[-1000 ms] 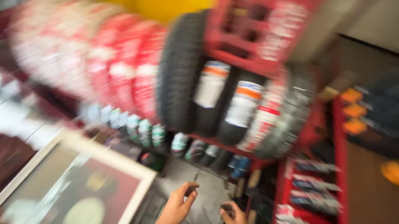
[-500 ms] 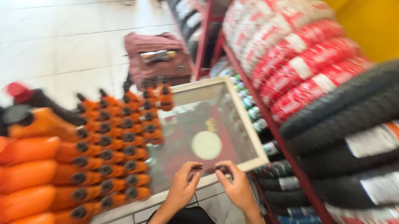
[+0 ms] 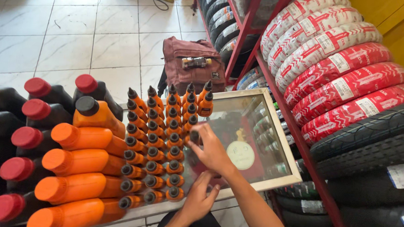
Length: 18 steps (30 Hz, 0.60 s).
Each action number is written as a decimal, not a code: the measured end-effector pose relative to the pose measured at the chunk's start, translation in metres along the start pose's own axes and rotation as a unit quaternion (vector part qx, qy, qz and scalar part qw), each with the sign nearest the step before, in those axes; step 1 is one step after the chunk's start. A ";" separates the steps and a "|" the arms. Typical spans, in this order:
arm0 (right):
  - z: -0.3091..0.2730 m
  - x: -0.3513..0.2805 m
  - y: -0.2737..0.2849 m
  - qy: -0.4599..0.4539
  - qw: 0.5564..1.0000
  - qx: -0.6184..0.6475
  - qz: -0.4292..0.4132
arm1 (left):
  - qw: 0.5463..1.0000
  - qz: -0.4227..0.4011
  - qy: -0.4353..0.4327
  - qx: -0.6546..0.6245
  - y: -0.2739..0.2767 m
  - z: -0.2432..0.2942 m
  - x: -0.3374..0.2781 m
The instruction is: The person repeatedly picks up black and orange bottles from a glass display case and places them onto a red metal shelf. The person handles the bottles one at a time, moving them from the lower case to the upper shelf in a repetitive sequence.
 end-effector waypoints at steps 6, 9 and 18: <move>0.036 -0.036 0.026 -0.068 0.996 0.038 0.043 | 0.999 0.028 -0.028 0.018 0.001 -0.004 -0.006; 0.058 -0.068 0.056 -0.156 0.979 0.108 0.073 | 0.993 0.060 -0.086 0.052 -0.002 0.013 -0.003; 0.099 -0.198 0.125 -0.278 0.899 0.316 0.122 | 0.990 -0.129 -0.024 0.045 -0.061 0.032 0.018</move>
Point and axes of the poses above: each hand's wrist, its own x-axis towards the middle knuckle, its own y-axis out of the back of the hand, z = x × y, the point moved 5 cm from there along x, towards the middle knuckle, and after that the axes turned 4 degrees about z, right-handed, at the moved point
